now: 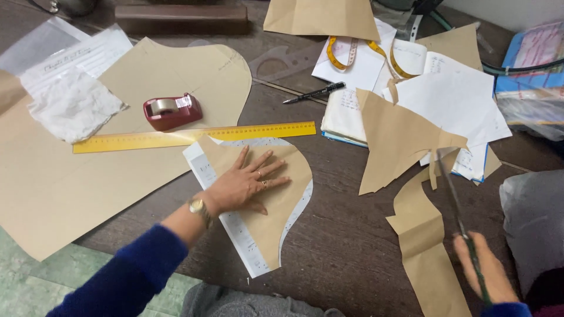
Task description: Cutting, measuring, marking, and taping paper patterns for garment construction
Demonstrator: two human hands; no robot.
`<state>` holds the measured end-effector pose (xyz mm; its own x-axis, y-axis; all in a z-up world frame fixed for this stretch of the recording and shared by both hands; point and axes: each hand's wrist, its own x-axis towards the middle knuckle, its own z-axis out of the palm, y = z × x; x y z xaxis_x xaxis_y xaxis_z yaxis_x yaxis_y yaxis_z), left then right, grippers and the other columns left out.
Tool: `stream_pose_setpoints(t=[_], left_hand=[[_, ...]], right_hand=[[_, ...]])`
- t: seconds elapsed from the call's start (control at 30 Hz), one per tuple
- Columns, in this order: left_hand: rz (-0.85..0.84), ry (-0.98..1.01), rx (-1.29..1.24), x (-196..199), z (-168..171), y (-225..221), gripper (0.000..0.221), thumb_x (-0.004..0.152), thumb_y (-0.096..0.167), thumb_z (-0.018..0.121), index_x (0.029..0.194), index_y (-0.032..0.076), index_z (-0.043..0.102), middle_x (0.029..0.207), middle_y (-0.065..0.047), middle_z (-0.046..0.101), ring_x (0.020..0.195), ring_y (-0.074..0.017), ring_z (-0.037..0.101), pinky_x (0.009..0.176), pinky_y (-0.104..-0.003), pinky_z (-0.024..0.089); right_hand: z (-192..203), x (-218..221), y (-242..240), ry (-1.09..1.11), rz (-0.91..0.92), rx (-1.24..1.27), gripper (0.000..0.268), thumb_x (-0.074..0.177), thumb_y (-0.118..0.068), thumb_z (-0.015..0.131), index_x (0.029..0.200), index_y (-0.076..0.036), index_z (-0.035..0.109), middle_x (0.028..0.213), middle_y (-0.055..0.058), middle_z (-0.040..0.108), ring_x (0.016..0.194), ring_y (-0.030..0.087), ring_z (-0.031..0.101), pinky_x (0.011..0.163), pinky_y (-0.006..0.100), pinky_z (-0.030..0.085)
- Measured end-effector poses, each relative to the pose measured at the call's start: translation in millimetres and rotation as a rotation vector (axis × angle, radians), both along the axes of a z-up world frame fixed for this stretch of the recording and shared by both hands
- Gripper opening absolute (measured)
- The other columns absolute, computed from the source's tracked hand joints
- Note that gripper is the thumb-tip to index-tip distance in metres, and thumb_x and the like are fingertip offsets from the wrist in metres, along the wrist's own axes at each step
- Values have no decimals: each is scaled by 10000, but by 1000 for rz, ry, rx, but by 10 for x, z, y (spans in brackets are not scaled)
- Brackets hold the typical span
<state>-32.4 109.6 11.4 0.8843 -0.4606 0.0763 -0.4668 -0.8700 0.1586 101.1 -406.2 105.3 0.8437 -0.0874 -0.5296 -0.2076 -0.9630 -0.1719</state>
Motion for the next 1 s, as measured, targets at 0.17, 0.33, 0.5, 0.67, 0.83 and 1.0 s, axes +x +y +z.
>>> stream_pose_setpoints(t=[0.17,0.33,0.5,0.67,0.83,1.0], left_hand=[[465,165,-147,-519,279,-616,847,816,582,622,1490,200,280,1558,-115,205,1437,-343,110,1083,-653,60],[517,220,-121,-802,216,-895,823,736,469,695,1432,197,349,1512,-144,254,1384,-366,216,1019,-718,149],[556,218,-74,-821,296,-888,715,752,522,645,1374,251,419,1430,-119,365,1289,-359,332,996,-664,246],[645,433,-18,-755,486,-1122,843,800,684,603,1469,276,295,1475,-131,297,1300,-373,303,938,-574,335],[406,301,90,-938,436,-1337,1160,612,583,817,1494,169,188,1510,-192,208,1349,-440,226,1010,-689,239],[144,440,290,-854,595,-1636,693,911,145,467,1520,56,146,1484,-324,222,1273,-607,282,851,-658,471]], right_hand=[[-15,-107,-137,-71,58,134,368,983,-338,423,1260,-156,583,1151,155,683,1023,309,629,883,404,423],[-704,-158,-278,-106,294,196,431,880,-155,611,1300,-200,528,1015,72,702,873,193,681,820,292,486],[-113,-565,868,352,111,341,493,896,-427,384,1330,-265,552,1085,19,659,742,155,527,649,284,434],[-382,-811,1112,569,-124,788,476,954,-442,361,1203,-89,562,736,26,398,494,103,265,369,246,236],[-426,-971,1259,597,-217,1000,487,947,-455,384,1172,-53,545,689,37,375,430,98,240,310,257,249],[-447,-1057,1273,500,-174,1014,555,912,-521,370,1142,-41,528,695,36,388,438,101,262,312,264,280]])
